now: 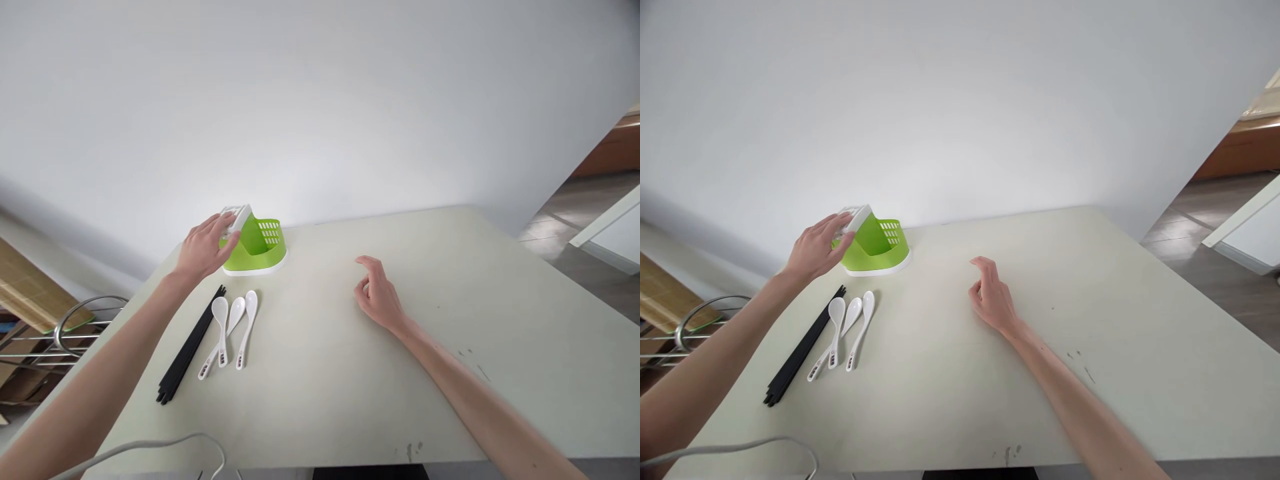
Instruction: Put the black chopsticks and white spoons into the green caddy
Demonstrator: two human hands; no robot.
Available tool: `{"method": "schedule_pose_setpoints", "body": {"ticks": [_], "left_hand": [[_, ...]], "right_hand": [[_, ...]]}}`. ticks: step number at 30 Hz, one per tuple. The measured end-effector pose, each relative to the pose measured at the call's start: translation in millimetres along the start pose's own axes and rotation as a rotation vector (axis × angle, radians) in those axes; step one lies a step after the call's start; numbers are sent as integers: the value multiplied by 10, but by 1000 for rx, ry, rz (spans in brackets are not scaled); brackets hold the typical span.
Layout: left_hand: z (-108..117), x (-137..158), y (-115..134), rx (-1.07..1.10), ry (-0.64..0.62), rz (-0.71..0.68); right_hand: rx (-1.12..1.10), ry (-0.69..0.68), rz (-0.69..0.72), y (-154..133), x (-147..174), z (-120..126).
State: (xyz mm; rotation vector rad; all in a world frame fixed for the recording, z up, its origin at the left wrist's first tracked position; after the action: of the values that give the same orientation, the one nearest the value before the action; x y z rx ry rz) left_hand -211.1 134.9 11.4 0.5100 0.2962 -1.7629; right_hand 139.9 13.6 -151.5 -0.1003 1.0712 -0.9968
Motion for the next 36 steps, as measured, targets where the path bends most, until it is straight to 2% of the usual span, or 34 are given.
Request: {"method": "schedule_pose_setpoints", "body": {"ticks": [3, 6, 9, 12, 14, 16, 19, 21, 23, 25, 29, 36], "left_hand": [[68, 35, -132, -18, 14, 74], [102, 120, -110, -18, 72, 51], [59, 322, 123, 59, 188, -35], [-160, 648, 596, 207, 182, -172], [-368, 890, 990, 350, 90, -225], [-568, 1100, 1372, 551, -23, -208], [-872, 1294, 1803, 857, -255, -51], [-1062, 1358, 1974, 999, -437, 63], [-1198, 1386, 2052, 1087, -588, 131], [-1272, 1381, 2048, 1132, -666, 168], [-1307, 1359, 1972, 1175, -710, 219], [-1273, 1387, 2016, 1187, -748, 209]], "right_hand": [[5, -23, -2, 5, 9, -29], [5, -33, -4, 23, 22, -51], [8, -30, -5, 50, 34, -62], [12, -36, -5, 83, 48, -73], [6, -42, -9, 101, 56, -78], [-2, -44, -11, 109, 58, -78], [2, -52, -15, 108, 53, -78], [8, -65, -19, 108, 48, -84], [12, -77, -15, 108, 43, -95], [15, -94, -7, 105, 41, -110], [17, -123, -9, 90, 43, -125], [9, -184, -39, 52, 47, -132]]}}
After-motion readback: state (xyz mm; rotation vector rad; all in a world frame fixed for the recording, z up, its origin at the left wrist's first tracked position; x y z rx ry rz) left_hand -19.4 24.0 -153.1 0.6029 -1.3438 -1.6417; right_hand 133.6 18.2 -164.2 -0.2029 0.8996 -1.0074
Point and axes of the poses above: each hand's wrist, its own x-axis away from the middle knuckle, its own z-axis out of the back of the hand, y = z × x, the point moved 6 cm from there along -x, towards the middle knuckle, and after that the axes turned 11 degrees about z, right-handed, at the moved point
